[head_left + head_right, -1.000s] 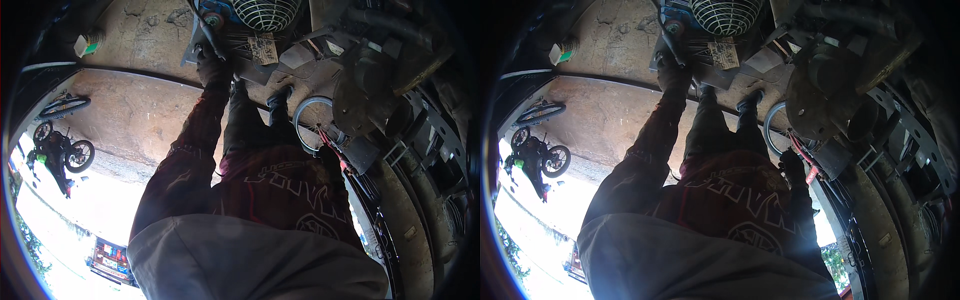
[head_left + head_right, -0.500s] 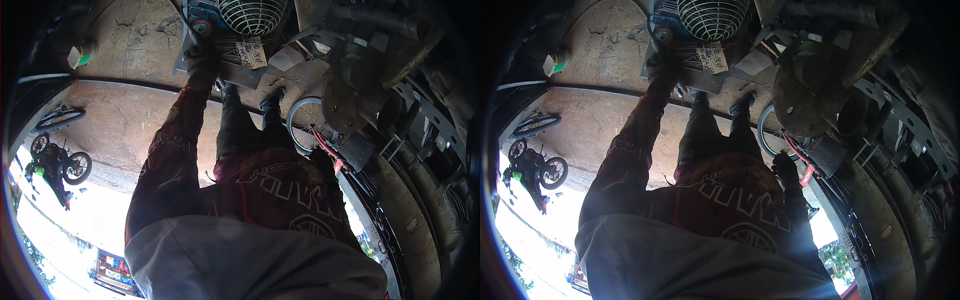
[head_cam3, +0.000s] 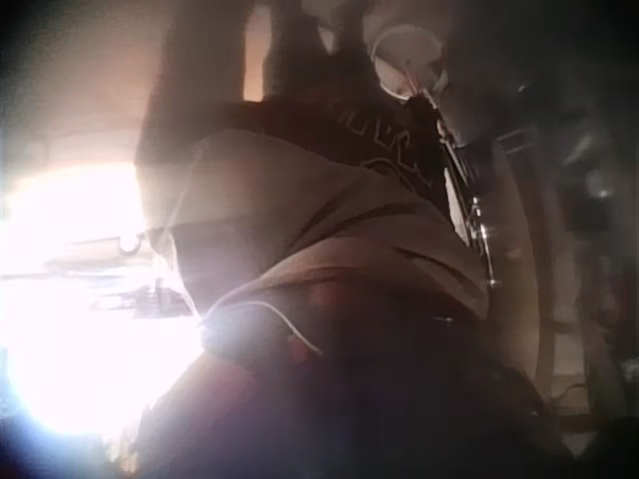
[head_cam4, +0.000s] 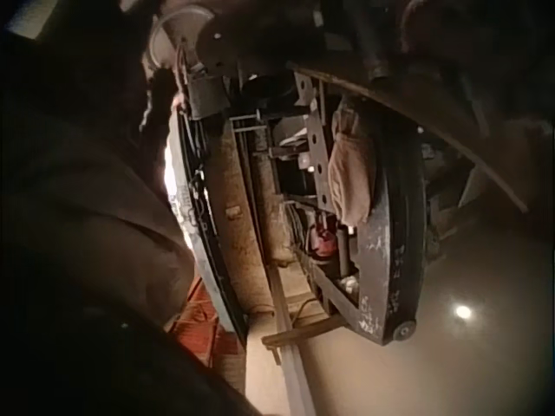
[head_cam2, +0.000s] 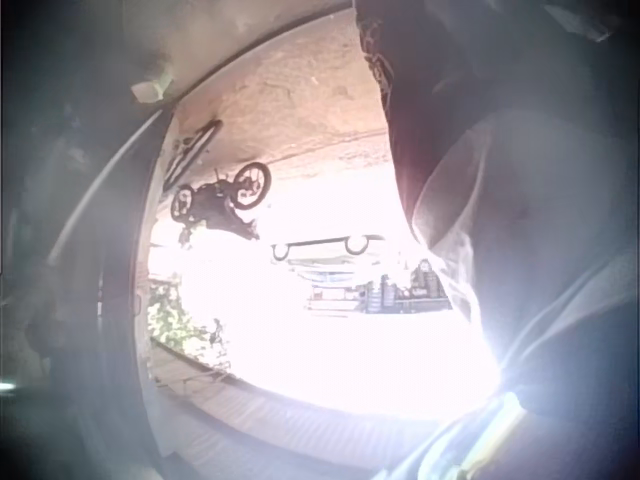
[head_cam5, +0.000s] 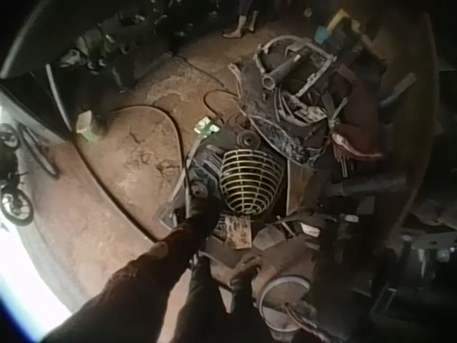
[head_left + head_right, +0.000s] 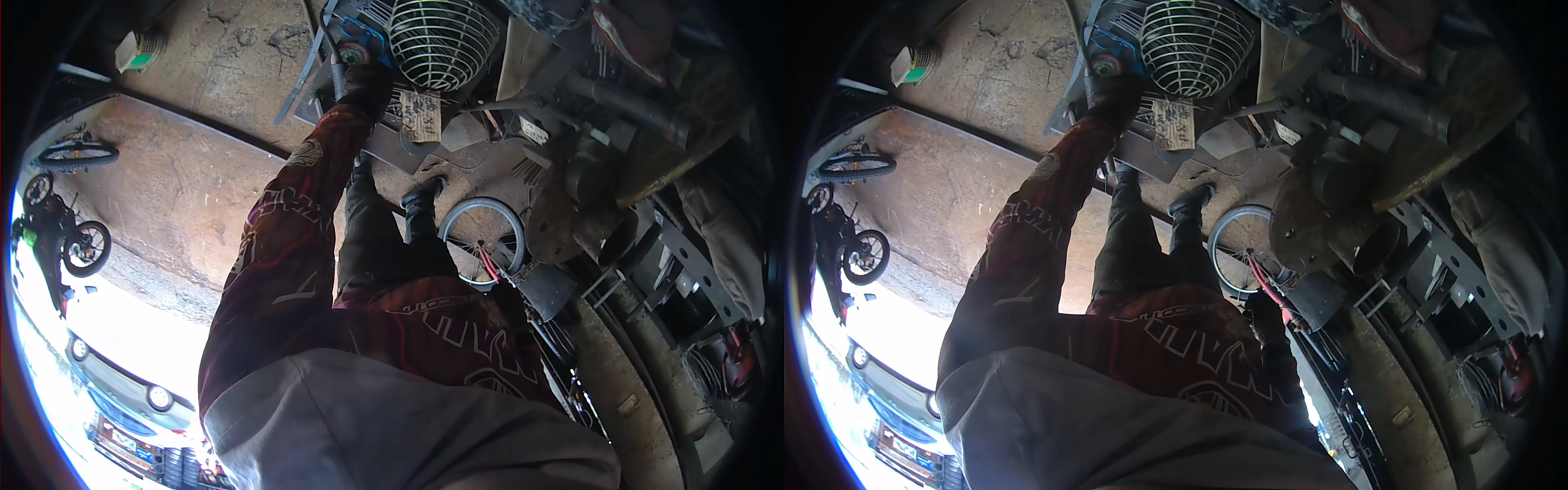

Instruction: The person uses their gloved hands to tie and secure thin metal wires around a structural metal frame at a fabrication station.

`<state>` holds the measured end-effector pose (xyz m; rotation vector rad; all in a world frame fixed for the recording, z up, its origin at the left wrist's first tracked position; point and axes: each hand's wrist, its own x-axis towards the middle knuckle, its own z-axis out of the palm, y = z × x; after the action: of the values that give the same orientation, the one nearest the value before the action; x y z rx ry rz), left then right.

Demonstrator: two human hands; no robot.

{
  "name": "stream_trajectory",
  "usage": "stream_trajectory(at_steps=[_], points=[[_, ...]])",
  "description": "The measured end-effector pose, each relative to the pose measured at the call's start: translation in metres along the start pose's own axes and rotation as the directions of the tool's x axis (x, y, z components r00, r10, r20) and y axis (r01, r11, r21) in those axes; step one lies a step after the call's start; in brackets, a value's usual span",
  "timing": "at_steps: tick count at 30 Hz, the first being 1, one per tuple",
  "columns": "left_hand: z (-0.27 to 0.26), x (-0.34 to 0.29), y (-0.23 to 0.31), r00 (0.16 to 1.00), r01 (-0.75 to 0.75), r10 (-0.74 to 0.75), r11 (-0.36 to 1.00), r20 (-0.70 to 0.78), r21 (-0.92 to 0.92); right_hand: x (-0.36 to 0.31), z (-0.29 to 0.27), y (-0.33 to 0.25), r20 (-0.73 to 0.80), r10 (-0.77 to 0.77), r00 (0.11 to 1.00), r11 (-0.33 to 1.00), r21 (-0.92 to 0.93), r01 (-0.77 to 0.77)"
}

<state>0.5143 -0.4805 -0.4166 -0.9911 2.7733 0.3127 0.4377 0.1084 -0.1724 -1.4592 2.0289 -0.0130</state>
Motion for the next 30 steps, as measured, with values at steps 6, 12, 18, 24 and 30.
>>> stream_trajectory(at_steps=[6,12,18,24,30], points=[[0.013,0.009,-0.019,0.94,-0.287,0.319,0.932,-0.121,0.221,0.03,-0.041,0.008,0.171,-0.007,0.985,1.0,-0.018,0.011],[-0.048,-0.005,-0.009,0.959,-0.283,0.283,0.947,-0.026,-0.15,0.058,-0.07,-0.002,0.27,-0.031,0.962,0.987,-0.143,0.072],[-0.075,-0.021,-0.011,0.962,-0.263,0.274,0.915,-0.008,-0.305,0.078,-0.08,0.003,0.328,0.338,0.882,0.898,0.168,-0.407],[-0.07,-0.034,-0.013,0.95,-0.294,0.311,0.906,0.008,-0.303,0.09,-0.083,0.01,0.256,-0.108,0.961,0.978,-0.144,0.148],[-0.083,-0.049,-0.037,0.951,-0.262,0.293,0.932,0.097,-0.25,0.124,-0.096,-0.022,0.337,0.059,0.94,0.994,-0.106,-0.025]])
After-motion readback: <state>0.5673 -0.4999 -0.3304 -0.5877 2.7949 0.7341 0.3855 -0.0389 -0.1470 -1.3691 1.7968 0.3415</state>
